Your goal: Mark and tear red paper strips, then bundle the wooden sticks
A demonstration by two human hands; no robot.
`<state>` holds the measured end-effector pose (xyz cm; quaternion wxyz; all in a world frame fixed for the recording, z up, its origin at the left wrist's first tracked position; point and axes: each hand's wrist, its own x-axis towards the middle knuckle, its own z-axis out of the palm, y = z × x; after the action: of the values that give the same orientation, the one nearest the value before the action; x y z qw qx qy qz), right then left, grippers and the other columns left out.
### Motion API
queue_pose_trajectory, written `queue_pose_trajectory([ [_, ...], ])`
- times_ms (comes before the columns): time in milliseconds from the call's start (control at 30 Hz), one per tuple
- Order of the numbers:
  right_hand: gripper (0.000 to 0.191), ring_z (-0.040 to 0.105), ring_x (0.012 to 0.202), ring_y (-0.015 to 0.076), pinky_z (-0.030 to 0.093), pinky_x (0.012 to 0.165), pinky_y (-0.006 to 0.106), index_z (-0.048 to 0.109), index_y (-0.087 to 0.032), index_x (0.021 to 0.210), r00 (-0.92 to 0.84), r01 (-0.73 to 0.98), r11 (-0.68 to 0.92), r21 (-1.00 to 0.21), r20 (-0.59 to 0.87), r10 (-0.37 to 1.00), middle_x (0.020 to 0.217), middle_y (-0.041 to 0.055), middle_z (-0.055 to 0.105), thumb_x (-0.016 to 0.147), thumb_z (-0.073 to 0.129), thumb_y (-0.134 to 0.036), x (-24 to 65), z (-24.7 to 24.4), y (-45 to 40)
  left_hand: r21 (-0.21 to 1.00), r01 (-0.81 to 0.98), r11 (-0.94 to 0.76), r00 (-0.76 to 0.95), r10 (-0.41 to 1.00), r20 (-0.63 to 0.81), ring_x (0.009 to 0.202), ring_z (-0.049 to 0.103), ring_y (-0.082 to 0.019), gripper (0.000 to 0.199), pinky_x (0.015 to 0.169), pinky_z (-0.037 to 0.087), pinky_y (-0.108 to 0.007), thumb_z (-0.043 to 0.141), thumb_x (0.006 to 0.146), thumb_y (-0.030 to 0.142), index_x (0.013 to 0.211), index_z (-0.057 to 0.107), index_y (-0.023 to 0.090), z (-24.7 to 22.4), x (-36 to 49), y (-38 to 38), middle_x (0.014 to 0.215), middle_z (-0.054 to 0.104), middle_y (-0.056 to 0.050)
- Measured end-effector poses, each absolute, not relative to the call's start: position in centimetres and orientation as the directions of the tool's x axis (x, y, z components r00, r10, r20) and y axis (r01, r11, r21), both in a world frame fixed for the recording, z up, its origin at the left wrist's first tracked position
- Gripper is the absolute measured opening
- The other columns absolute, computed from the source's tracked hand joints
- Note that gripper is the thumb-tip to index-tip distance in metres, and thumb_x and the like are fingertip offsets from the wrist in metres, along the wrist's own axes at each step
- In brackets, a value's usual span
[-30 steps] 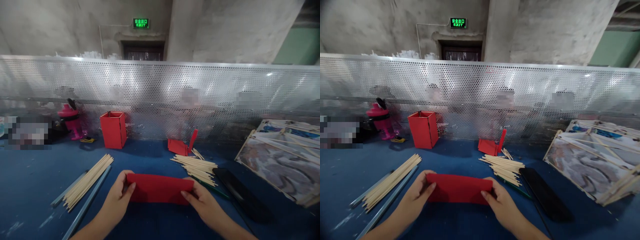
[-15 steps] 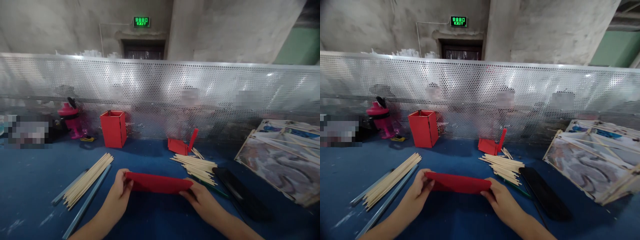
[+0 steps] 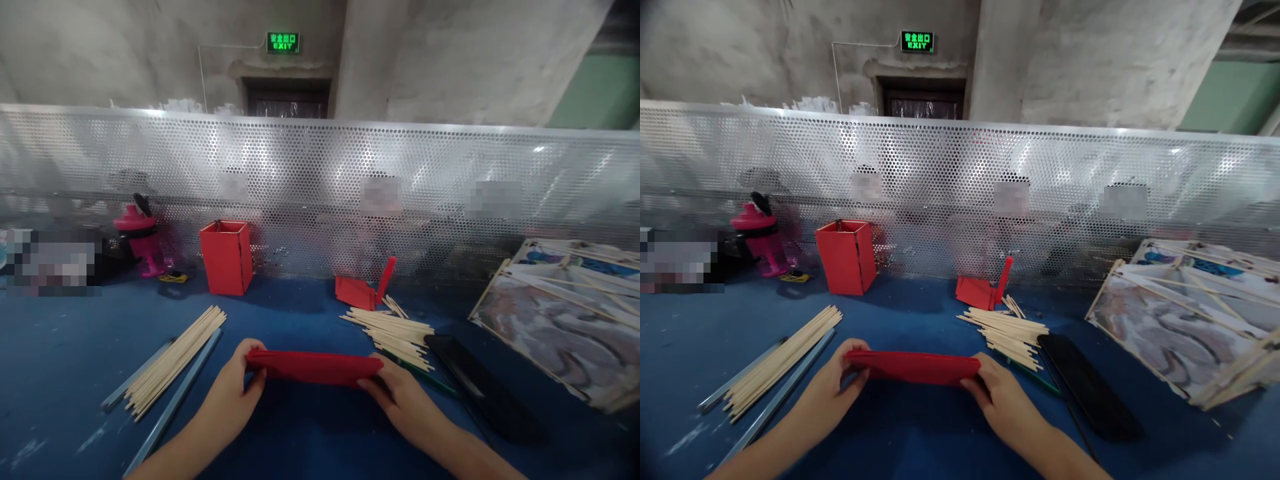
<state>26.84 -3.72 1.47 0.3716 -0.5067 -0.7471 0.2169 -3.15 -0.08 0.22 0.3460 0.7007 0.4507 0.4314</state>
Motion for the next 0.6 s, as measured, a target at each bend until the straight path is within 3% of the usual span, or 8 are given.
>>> queue_pose_trajectory([
  [333, 0.022, 0.058, 0.067, 0.0200, 0.047, 0.065, 0.030, 0.066, -0.024, 0.083, -0.257, 0.637, 0.411, -0.652, 0.323, 0.911, 0.075, 0.0027, 0.063, 0.092, 0.048, -0.029, 26.7, 1.7, -4.1, 0.843, 0.363, -0.396, 0.206, 0.917, 0.342, 0.079, 0.064, -0.023, 0.013, 0.077, 0.050, -0.033, 0.051, 0.081, 0.021, 0.093, 0.055, 0.023, 0.0, -2.8, -0.2, 0.082, 0.064, -0.002],
  [433, 0.023, 0.059, 0.072, 0.0206, 0.049, 0.070, 0.032, 0.065, -0.022, 0.088, -0.271, 0.672, 0.392, -0.629, 0.284, 0.920, 0.080, 0.0043, 0.064, 0.094, 0.044, -0.029, 26.7, 1.4, -4.0, 0.825, 0.365, -0.432, 0.232, 0.900, 0.369, 0.087, 0.065, -0.024, 0.016, 0.081, 0.050, -0.035, 0.048, 0.084, 0.022, 0.098, 0.054, 0.022, -0.3, -2.8, -0.1, 0.090, 0.066, -0.004],
  [600, 0.027, 0.060, 0.096, 0.0228, 0.046, 0.092, 0.036, 0.063, -0.020, 0.107, -0.323, 0.678, 0.410, -0.611, 0.253, 0.912, 0.103, 0.0090, 0.066, 0.096, 0.040, -0.027, 26.7, 1.2, -3.6, 0.814, 0.379, -0.440, 0.247, 0.896, 0.369, 0.093, 0.063, -0.023, 0.020, 0.086, 0.049, -0.036, 0.040, 0.087, 0.024, 0.105, 0.049, 0.021, -1.0, -2.7, 0.1, 0.096, 0.064, -0.005],
])
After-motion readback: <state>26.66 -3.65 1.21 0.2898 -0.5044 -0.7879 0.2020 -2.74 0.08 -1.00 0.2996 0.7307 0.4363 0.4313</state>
